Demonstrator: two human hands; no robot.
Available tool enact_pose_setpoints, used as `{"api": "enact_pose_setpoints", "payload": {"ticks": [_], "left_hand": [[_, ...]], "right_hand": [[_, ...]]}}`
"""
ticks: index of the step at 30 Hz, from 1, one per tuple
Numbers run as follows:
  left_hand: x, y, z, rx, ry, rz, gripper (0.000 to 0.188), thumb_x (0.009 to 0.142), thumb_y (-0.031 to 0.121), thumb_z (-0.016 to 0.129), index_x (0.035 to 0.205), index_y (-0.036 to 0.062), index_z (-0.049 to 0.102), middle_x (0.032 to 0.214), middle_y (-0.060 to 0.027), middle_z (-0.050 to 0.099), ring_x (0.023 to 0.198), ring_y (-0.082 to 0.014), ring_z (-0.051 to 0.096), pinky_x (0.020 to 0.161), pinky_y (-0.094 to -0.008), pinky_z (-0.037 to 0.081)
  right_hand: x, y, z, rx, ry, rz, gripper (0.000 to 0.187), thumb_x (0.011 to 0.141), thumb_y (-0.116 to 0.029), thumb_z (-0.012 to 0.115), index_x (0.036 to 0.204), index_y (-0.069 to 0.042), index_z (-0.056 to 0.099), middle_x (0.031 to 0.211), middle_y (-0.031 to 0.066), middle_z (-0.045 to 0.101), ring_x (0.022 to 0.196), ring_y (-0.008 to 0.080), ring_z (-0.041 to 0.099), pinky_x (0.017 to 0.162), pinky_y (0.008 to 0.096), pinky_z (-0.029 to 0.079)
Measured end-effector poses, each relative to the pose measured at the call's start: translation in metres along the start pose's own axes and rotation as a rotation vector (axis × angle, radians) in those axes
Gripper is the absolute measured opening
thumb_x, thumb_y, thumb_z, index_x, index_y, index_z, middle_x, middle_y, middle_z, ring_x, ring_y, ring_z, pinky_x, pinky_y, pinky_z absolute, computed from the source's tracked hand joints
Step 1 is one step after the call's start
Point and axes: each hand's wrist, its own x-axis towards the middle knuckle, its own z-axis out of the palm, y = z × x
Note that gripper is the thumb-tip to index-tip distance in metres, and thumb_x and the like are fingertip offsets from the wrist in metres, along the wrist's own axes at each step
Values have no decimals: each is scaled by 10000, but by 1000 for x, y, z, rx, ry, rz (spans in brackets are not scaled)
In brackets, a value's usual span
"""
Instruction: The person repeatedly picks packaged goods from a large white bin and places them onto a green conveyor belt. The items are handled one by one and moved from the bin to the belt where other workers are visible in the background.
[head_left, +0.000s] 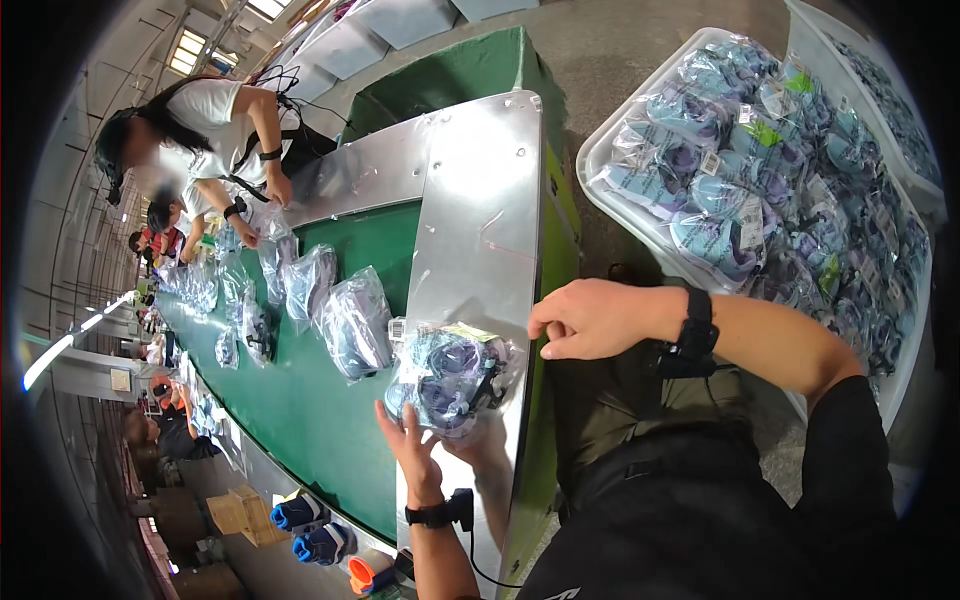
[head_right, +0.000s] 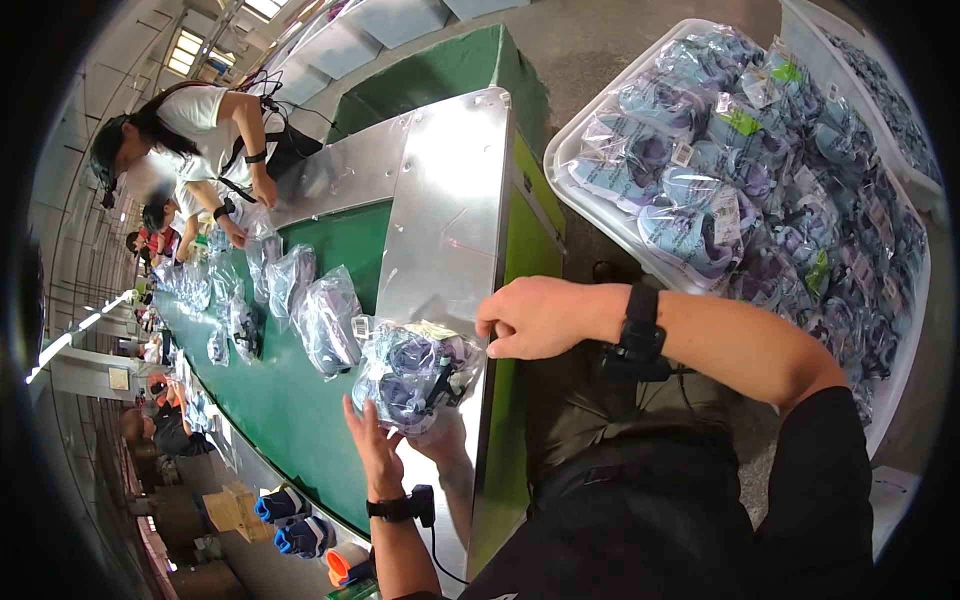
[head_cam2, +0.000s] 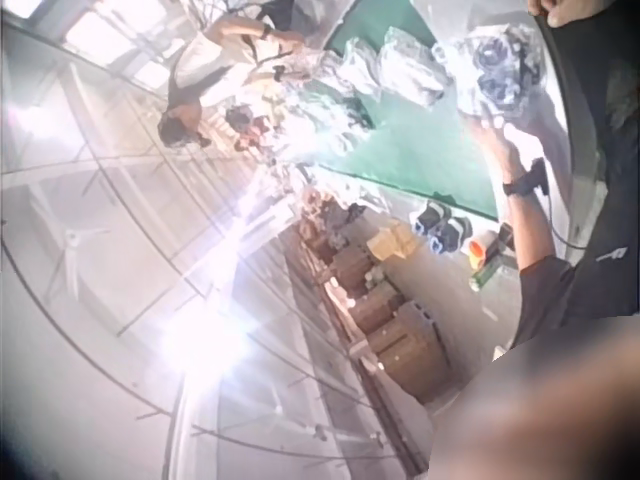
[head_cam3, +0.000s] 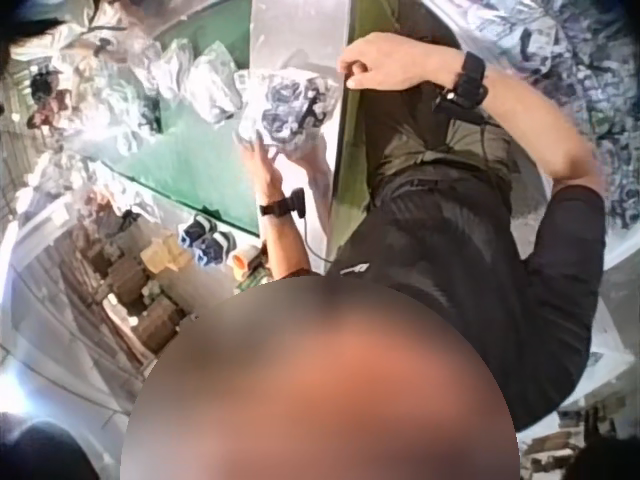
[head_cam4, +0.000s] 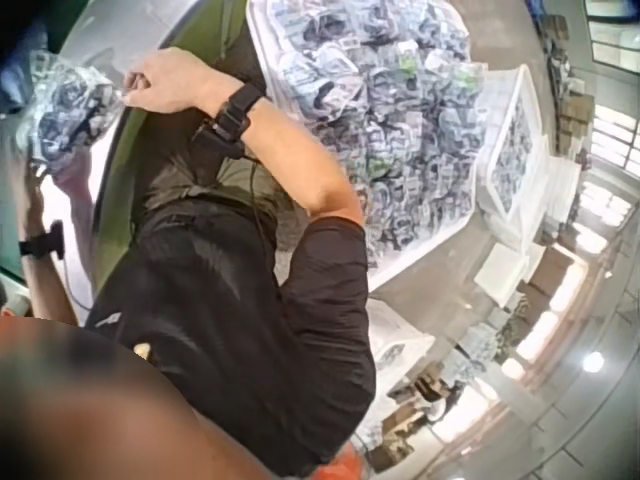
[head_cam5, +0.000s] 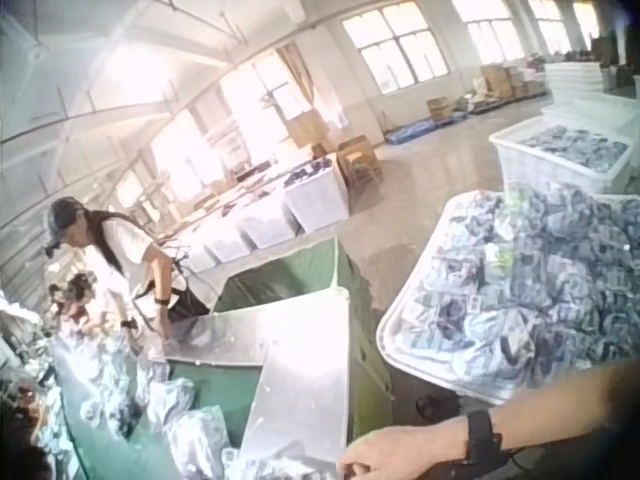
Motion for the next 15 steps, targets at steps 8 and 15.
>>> {"api": "enact_pose_setpoints", "payload": {"ticks": [8, 15], "left_hand": [[-20, 15, 95, -402, -161, -111, 986, 985, 189, 754, 1719, 194, 95, 1406, -163, 538, 1213, -283, 610, 979, -455, 552], [-82, 44, 173, -451, -399, -187, 778, 1113, 201, 544, 1708, 197, 43, 1456, -112, 540, 1346, -271, 570, 1172, -466, 469]], "right_hand": [[-2, -17, 69, -296, 461, -445, 559, 828, -237, 804, 1322, -48, 624, 1314, 162, 617, 1247, 370, 606, 1081, 469, 495], [-44, -36, 66, -916, 741, -348, 246, 894, -233, 653, 1069, -70, 709, 1038, 47, 677, 1025, 225, 628, 857, 382, 464]]}}
